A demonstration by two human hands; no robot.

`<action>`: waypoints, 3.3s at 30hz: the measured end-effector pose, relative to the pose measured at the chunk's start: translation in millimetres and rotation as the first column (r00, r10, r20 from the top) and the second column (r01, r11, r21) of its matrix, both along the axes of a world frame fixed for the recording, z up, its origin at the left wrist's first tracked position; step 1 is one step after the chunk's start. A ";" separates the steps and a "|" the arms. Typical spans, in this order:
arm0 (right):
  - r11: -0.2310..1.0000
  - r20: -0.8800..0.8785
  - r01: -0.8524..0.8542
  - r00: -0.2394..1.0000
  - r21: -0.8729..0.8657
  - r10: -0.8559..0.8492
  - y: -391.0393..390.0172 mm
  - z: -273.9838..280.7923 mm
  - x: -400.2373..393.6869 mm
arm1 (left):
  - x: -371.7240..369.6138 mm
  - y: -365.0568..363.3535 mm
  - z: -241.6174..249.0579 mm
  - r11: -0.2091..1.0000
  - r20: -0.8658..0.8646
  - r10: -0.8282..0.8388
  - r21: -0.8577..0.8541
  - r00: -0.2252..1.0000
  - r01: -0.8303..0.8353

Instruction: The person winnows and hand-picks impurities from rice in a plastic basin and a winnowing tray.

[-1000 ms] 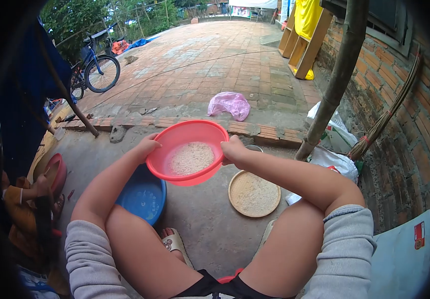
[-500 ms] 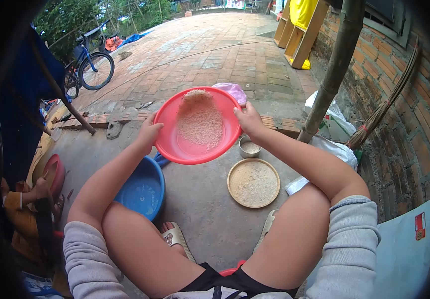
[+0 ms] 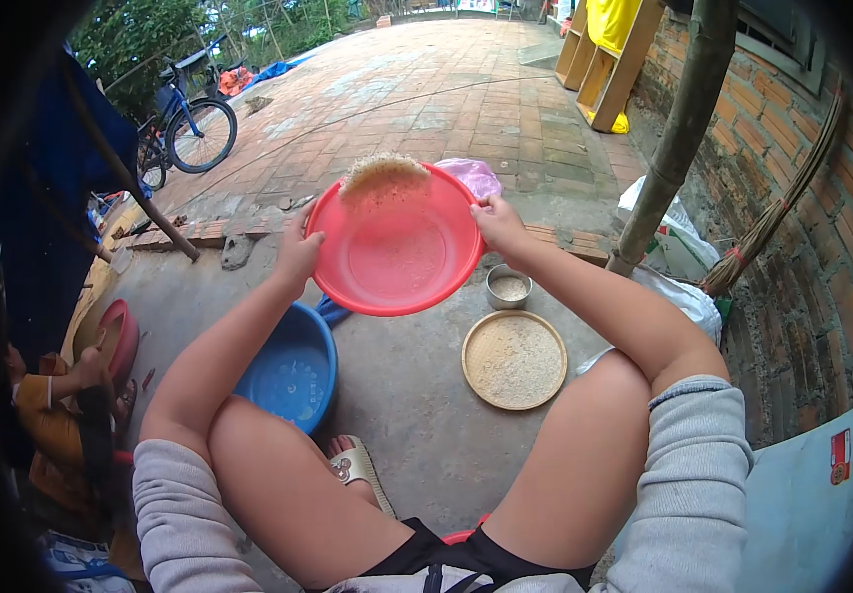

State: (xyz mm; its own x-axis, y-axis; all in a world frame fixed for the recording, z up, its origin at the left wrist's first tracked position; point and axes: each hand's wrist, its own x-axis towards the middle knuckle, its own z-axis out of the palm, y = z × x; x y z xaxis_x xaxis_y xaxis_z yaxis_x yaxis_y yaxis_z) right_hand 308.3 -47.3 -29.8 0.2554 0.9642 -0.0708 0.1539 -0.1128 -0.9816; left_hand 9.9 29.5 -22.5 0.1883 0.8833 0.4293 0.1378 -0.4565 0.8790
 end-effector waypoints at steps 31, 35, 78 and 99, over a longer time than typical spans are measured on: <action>0.997 -0.021 -0.028 0.999 0.070 0.030 17.8 -19.4 -10.8 | -23.6 21.0 -26.6 0.990 -0.188 0.129 -0.031 0.974 -0.137; 0.998 -0.015 -0.014 1.000 0.056 0.015 17.3 -24.4 -7.4 | -22.9 18.7 -32.1 0.987 -0.183 0.106 -0.103 0.977 -0.126; 0.985 0.091 0.004 0.996 0.175 -0.020 11.3 -43.9 0.2 | -14.7 25.5 -58.1 0.935 -0.338 0.242 0.333 0.910 -0.125; 0.949 -0.192 0.009 0.979 -0.314 -0.072 5.3 -36.7 -1.7 | 8.6 -12.9 -26.7 0.868 -0.174 -0.003 -0.490 0.985 -0.084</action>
State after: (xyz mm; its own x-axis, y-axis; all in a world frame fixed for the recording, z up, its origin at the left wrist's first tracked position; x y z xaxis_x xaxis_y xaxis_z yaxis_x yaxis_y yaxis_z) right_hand 306.6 -42.0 -66.5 0.2436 0.8754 -0.4176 -0.0518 -0.4182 -0.9069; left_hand 18.6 16.6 -49.2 0.1764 0.9794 -0.0983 0.3077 0.0400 0.9506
